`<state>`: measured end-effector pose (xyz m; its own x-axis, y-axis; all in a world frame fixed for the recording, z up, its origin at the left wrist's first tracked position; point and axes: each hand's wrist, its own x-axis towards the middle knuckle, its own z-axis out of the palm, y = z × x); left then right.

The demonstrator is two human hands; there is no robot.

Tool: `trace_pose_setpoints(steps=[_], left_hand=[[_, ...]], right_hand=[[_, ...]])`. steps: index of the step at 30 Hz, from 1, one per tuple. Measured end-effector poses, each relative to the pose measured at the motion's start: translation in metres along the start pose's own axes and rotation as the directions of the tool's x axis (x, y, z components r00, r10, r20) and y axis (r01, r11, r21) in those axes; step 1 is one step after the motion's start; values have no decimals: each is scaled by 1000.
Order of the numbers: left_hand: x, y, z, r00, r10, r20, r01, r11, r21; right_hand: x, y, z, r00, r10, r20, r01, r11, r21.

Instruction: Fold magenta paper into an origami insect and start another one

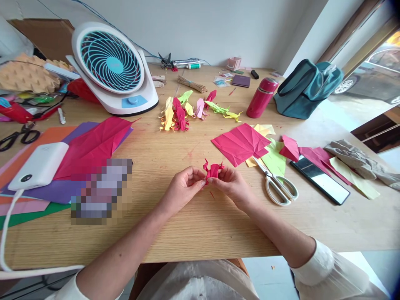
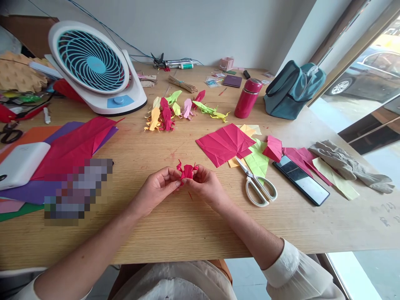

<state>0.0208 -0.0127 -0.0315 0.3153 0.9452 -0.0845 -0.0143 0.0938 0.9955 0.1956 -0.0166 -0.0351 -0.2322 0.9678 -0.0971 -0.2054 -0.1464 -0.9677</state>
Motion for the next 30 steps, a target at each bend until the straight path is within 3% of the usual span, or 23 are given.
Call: trace_pose_setpoints(steps=[6,14,20,22,27,30], left_hand=[[-3,1,1,990,137,-20,-129,963,236],[-4,2,0,981,169,-99,-128,936,328],[-10,8,6,929,328,-173,-204,843,498],[-9,8,6,933,307,-189,-189,863,469],[-2,2,0,990,43,-135,-26,992,123],[0,0,0,994,43,-101,-32,994,100]], right_hand=[[1,4,-1,1000,-3,-7,3,999,-49],[0,0,-2,997,-57,-46,47,981,-186],[-4,-6,0,1000,19,-8,-21,961,-275],[-5,-7,1,1000,19,-18,-23,955,-296],[-6,-10,2,998,-2,-60,-14,963,-270],[-6,-10,2,997,3,-73,-22,965,-260]])
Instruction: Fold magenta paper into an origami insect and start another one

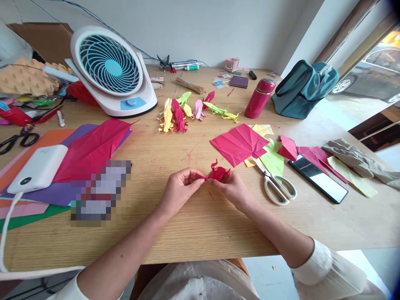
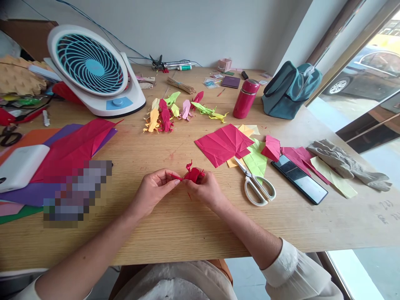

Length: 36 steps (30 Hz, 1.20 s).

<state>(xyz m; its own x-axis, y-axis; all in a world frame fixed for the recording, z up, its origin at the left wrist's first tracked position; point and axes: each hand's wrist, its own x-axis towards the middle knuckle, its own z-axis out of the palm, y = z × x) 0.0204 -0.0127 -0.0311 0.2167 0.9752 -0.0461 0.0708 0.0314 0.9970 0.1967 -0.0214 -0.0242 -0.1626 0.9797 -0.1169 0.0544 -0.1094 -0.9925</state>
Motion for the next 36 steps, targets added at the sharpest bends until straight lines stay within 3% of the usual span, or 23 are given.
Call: trace_pose_setpoints(steps=[6,11,19,29,33,36], left_hand=[[-6,4,4,983,161,-89,-128,945,302],[-8,8,6,914,388,-115,-275,804,528],[-8,2,5,791,610,47,-471,558,683],[-10,4,7,696,684,218,-461,192,866],[-9,3,4,633,713,302,-466,40,884],[-9,2,2,594,719,362,-498,-25,867]], right_hand=[[1,-3,0,999,52,-2,-52,999,9],[1,-3,-3,992,124,-2,-124,990,67],[3,-1,-2,990,138,-16,-136,987,90],[6,4,-1,993,110,-33,-105,985,135],[6,4,-4,991,134,-27,-128,981,144],[5,4,-7,986,162,-31,-155,976,153]])
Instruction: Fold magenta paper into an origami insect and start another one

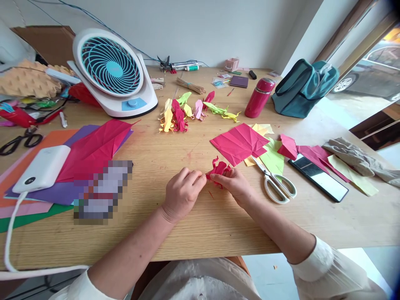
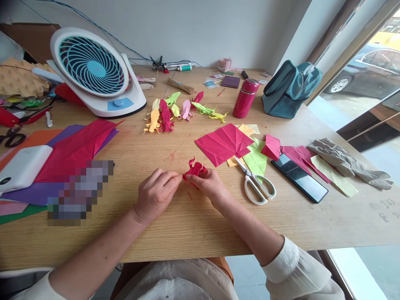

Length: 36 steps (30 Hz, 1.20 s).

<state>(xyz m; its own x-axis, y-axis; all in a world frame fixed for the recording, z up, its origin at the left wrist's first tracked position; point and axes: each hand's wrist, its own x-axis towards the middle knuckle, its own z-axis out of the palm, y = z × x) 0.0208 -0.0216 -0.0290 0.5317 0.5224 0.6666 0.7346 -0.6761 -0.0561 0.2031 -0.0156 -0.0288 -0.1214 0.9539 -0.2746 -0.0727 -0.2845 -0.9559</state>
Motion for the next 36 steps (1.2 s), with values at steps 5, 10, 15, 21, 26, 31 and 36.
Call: trace_pose_setpoints(steps=[5,10,15,21,26,31,36], left_hand=[[-3,2,0,998,-44,53,51,986,-157],[-1,3,-3,914,-314,255,404,688,-602],[4,-1,-1,707,-502,497,679,287,-676],[3,-4,4,530,-463,710,763,-103,-638],[3,-4,5,522,-504,688,764,-82,-640],[2,-4,6,567,-513,644,761,28,-648],[2,-6,7,606,-476,638,731,16,-682]], right_hand=[[1,1,-2,999,-31,8,31,999,32],[-1,0,-1,995,-93,21,94,994,-48],[-5,-2,2,982,-168,85,176,979,-104],[-5,0,6,961,-264,86,276,943,-187],[-4,0,7,967,-240,89,252,951,-179],[-2,-1,8,977,-200,70,205,976,-76],[-3,-2,7,981,-180,71,185,980,-77]])
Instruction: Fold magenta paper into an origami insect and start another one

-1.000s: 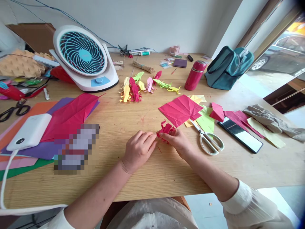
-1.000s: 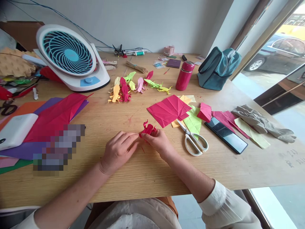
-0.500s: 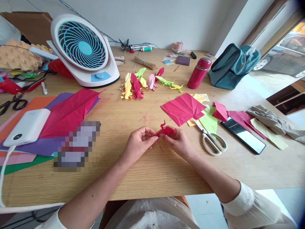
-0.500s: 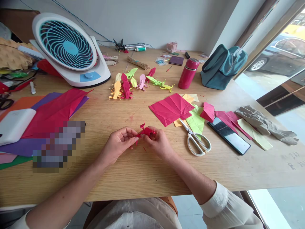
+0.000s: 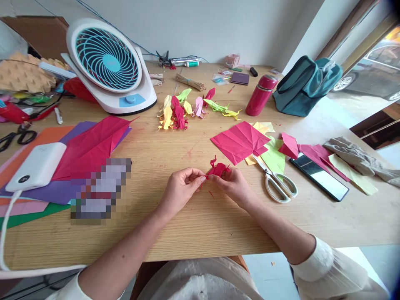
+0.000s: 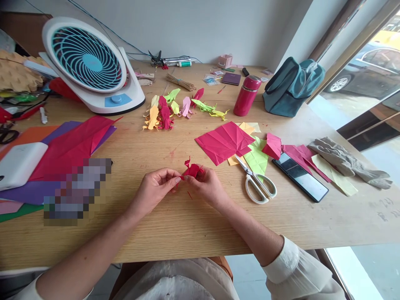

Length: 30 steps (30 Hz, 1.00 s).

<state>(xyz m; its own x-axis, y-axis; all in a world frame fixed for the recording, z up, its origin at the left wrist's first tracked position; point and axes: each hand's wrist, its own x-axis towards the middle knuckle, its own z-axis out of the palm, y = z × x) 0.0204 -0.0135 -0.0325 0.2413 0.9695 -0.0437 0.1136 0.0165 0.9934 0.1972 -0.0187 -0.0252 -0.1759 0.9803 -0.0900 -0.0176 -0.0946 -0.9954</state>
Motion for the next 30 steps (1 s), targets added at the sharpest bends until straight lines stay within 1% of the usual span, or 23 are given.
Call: trace_pose_setpoints(steps=[2,6,9,17,21,27,30], left_hand=[[0,1,0,1000,-22,10,22,998,-61],[-1,4,1,994,-110,26,113,975,-192],[-1,6,2,990,-139,32,142,966,-216],[-2,9,2,984,-171,41,175,957,-231],[-3,9,2,986,-162,48,169,961,-219],[-3,11,4,996,-79,51,85,990,-116],[-4,11,7,997,-68,30,71,989,-130]], right_hand=[[-1,-2,0,1000,9,10,-8,1000,-19],[-2,-4,0,1000,19,22,-18,999,-26],[-2,-4,1,999,19,29,-18,1000,-24],[-2,-4,1,999,16,43,-15,999,-42],[-1,-2,1,1000,11,26,-10,999,-43],[-2,-2,2,999,-3,43,5,999,-42],[-2,-3,2,999,-9,40,10,999,-32]])
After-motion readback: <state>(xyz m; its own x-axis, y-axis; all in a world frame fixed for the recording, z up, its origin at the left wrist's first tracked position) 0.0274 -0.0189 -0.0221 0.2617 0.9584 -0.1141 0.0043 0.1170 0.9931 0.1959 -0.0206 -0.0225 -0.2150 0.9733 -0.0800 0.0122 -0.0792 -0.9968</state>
